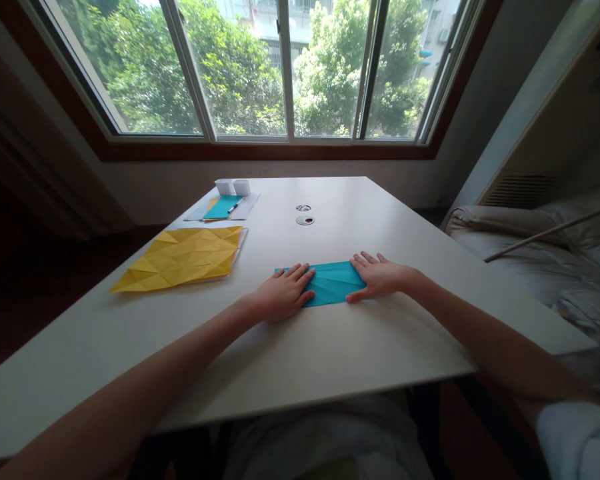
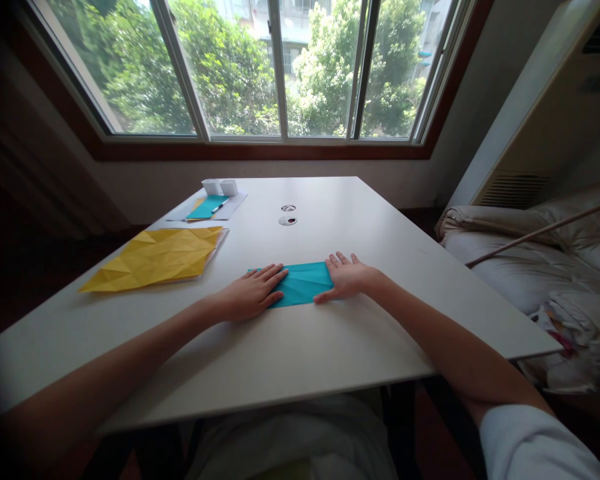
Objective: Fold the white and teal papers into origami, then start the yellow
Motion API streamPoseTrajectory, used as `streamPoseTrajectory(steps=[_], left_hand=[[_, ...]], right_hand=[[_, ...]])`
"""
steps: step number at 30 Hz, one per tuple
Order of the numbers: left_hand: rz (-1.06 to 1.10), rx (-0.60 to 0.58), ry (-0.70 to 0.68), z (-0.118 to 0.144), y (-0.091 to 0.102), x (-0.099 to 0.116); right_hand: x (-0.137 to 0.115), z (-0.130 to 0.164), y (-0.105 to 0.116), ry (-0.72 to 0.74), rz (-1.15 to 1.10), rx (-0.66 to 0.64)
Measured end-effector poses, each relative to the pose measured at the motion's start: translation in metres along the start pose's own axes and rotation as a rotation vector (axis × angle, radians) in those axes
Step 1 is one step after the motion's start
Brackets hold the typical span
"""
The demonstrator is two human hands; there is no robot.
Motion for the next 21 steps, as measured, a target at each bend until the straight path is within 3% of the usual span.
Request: streamPoseTrajectory(steps=[8, 12, 16, 21], left_hand=[[0.035, -0.037, -0.008, 0.000, -0.003, -0.004], [0.080, -0.173, -0.058, 0.007, -0.004, -0.012], [0.117, -0.307, 0.024, 0.019, -0.004, -0.034], [0.117, -0.381, 0.115, 0.030, -0.003, -0.054]], right_hand=[[0.010, 0.002, 0.001, -0.043, 0.029, -0.037], [0.008, 0.003, 0.002, -0.050, 0.046, -0.046], [0.008, 0.003, 0.002, -0.043, 0.040, -0.025], [0.012, 0.001, 0.001, -0.031, 0.041, -0.028]])
Point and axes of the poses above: each hand's wrist, its own z-axis away from the middle knuckle, its own y-axis out of the back of the hand, x = y × z, the point moved 9 cm from there along -z, towards the middle knuckle, and after that the axes turned 6 degrees about -x, right-handed, at the moved point
